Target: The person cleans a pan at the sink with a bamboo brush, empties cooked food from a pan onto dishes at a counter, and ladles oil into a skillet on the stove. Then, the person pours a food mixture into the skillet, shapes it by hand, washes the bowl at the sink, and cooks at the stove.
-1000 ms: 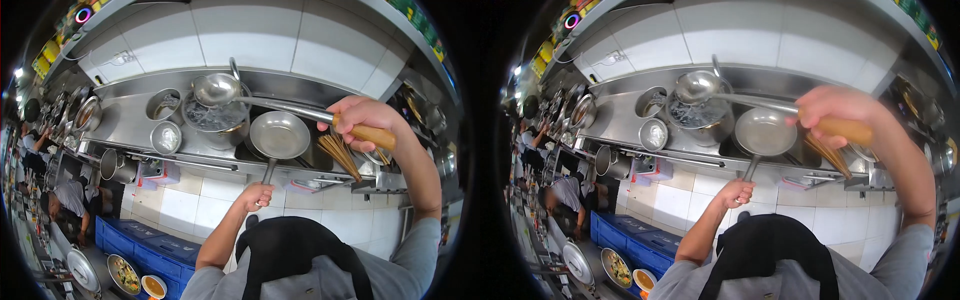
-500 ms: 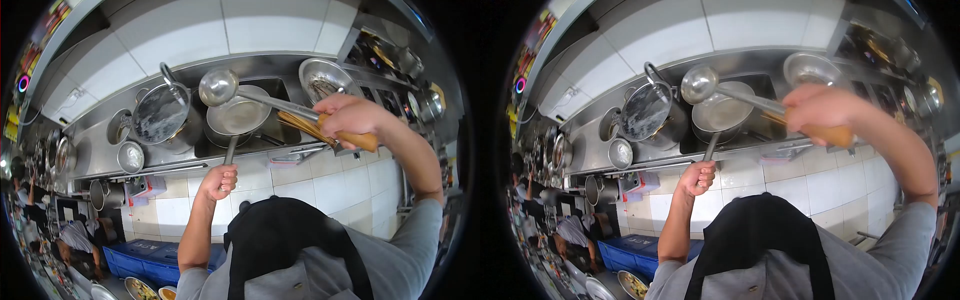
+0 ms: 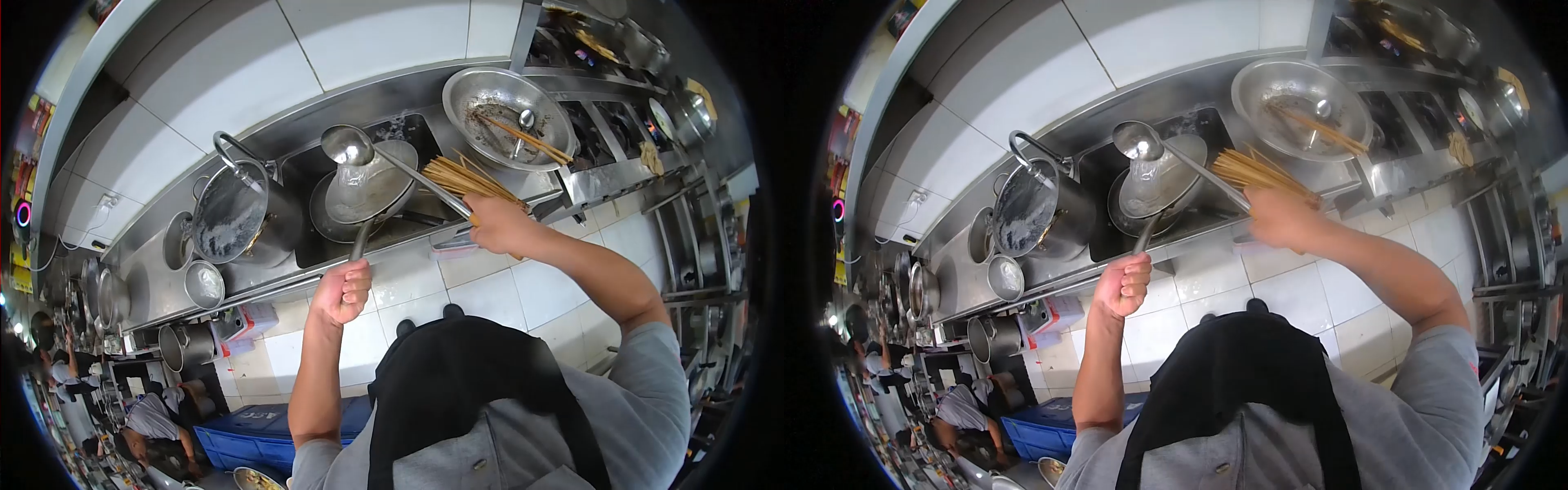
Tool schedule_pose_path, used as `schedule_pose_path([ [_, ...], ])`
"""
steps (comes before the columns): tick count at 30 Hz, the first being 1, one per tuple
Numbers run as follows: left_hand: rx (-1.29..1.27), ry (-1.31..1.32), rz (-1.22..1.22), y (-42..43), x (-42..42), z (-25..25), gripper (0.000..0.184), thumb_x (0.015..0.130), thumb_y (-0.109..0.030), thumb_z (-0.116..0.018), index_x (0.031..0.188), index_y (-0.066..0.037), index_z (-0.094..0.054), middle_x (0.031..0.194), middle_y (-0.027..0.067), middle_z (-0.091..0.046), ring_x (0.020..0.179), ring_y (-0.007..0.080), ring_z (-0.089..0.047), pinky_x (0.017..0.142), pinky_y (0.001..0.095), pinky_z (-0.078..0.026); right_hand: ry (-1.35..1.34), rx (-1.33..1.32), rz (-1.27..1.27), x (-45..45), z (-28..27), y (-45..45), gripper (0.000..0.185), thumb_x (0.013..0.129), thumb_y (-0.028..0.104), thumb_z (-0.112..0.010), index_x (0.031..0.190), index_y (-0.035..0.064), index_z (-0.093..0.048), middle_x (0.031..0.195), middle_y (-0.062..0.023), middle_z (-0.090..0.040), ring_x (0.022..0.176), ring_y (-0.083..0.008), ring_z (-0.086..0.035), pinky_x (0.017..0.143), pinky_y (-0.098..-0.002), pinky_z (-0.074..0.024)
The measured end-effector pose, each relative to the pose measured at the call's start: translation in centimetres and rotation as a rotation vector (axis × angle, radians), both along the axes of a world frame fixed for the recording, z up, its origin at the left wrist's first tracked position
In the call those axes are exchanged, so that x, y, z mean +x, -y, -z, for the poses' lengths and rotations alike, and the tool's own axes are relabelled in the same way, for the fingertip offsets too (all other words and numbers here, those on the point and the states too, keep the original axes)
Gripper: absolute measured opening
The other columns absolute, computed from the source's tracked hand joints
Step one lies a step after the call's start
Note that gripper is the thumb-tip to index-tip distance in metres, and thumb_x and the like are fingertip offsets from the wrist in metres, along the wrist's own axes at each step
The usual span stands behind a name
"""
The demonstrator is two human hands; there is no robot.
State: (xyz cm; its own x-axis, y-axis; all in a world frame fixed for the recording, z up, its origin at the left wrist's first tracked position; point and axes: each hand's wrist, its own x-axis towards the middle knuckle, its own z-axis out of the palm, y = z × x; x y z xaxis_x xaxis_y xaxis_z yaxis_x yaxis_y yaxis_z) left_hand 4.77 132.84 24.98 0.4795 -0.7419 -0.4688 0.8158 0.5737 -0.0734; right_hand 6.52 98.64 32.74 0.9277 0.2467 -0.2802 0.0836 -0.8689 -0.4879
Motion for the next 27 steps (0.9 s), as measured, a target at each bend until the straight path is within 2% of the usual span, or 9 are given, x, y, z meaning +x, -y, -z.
schedule_pose_path([
  [6, 0.152, 0.078, 0.037, -0.1, -1.6, 0.1, 0.024, 0.101, -0.015, -0.048, 0.078, -0.01, -0.043, 0.06, -0.0054, -0.037, 0.044, 0.0036, -0.032, 0.035, 0.0209, -0.026, 0.115, -0.055, 0.026, -0.6, 1.0, 1.5, 0.037, 0.078, 0.005, -0.059, 0.114, 0.0001, -0.049, 0.093, -0.0273, -0.065, 0.087, -0.0463, -0.063, 0.078, -0.0523, -0.0503],
  [10, 0.818, 0.335, 0.102, 2.8, -3.1, -1.6, 0.018, 0.094, -0.006, -0.055, 0.085, -0.01, -0.04, 0.061, -0.0051, -0.035, 0.045, 0.0036, -0.03, 0.036, 0.022, -0.022, 0.184, -0.096, 0.063, -1.3, 0.1, 2.3, 0.037, 0.079, 0.005, -0.057, 0.114, 0.002, -0.048, 0.091, -0.0268, -0.064, 0.088, -0.0457, -0.063, 0.078, -0.0538, -0.0501],
  [12, 0.917, 0.404, 0.102, 2.5, -3.4, -0.6, 0.019, 0.092, -0.006, -0.057, 0.089, -0.01, -0.038, 0.063, -0.0051, -0.035, 0.046, 0.0027, -0.03, 0.037, 0.0216, -0.023, 0.256, -0.031, 0.047, -2.2, 0.2, 2.8, 0.034, 0.08, 0.005, -0.055, 0.114, 0.0023, -0.049, 0.088, -0.0262, -0.065, 0.085, -0.045, -0.064, 0.076, -0.0538, -0.0498],
  [15, 1.251, 0.58, 0.154, 1.0, -3.1, 4.8, 0.017, 0.092, -0.011, -0.059, 0.093, -0.003, -0.044, 0.062, 0.0062, -0.05, 0.045, 0.0176, -0.049, 0.04, 0.0325, -0.038, 0.299, -0.012, 0.076, -3.8, 1.6, 3.4, 0.034, 0.081, 0.006, -0.053, 0.114, 0.003, -0.05, 0.085, -0.0252, -0.066, 0.083, -0.0443, -0.064, 0.075, -0.0538, -0.0494],
  [17, 1.827, 0.951, 0.201, -0.2, -3.2, 9.1, 0.024, 0.09, -0.014, -0.06, 0.098, 0.005, -0.047, 0.073, 0.0248, -0.062, 0.063, 0.0419, -0.063, 0.058, 0.0448, -0.05, 0.281, -0.061, 0.125, -4.9, 2.0, 3.5, 0.035, 0.081, 0.006, -0.053, 0.116, 0.0034, -0.049, 0.085, -0.0248, -0.066, 0.083, -0.0444, -0.064, 0.076, -0.0539, -0.0493],
  [20, 2.023, 1.033, 0.178, 0.7, -4.3, 6.2, 0.03, 0.089, -0.014, -0.06, 0.102, 0.01, -0.048, 0.084, 0.0354, -0.062, 0.085, 0.0556, -0.06, 0.076, 0.0484, -0.05, 0.119, -0.035, 0.244, -7.1, 1.8, 3.3, 0.039, 0.081, 0.007, -0.053, 0.12, 0.0038, -0.049, 0.089, -0.0262, -0.064, 0.084, -0.0454, -0.062, 0.076, -0.0535, -0.0487],
  [24, 2.076, 1.069, 0.097, 0.1, -5.0, 5.1, 0.025, 0.09, -0.014, -0.061, 0.098, 0.007, -0.048, 0.074, 0.0258, -0.063, 0.067, 0.0436, -0.064, 0.062, 0.0468, -0.052, -0.002, 0.376, 0.414, -9.6, 1.8, 3.3, 0.043, 0.076, 0.006, -0.058, 0.118, 0.0026, -0.052, 0.092, -0.0234, -0.06, 0.08, -0.0377, -0.062, 0.073, -0.0456, -0.0496],
  [26, 1.589, 0.742, 0.158, 0.5, -5.4, 2.3, 0.022, 0.091, -0.014, -0.062, 0.094, 0.002, -0.048, 0.066, 0.0124, -0.058, 0.052, 0.0252, -0.059, 0.048, 0.0407, -0.048, -0.075, 0.451, 0.333, -9.1, 2.5, 4.6, 0.04, 0.074, 0.004, -0.058, 0.114, 0.0013, -0.055, 0.089, -0.0199, -0.059, 0.078, -0.0327, -0.06, 0.073, -0.0411, -0.0486],
  [27, 1.339, 0.684, 0.015, 0.7, -6.1, 1.3, 0.019, 0.092, -0.012, -0.062, 0.091, -0.003, -0.046, 0.061, 0.0011, -0.045, 0.044, 0.0099, -0.044, 0.037, 0.0312, -0.036, 0.082, 0.291, 0.282, -7.8, 1.8, 4.7, 0.035, 0.072, 0.004, -0.057, 0.107, -0.0004, -0.057, 0.086, -0.0203, -0.058, 0.079, -0.0309, -0.059, 0.074, -0.0395, -0.0472],
])
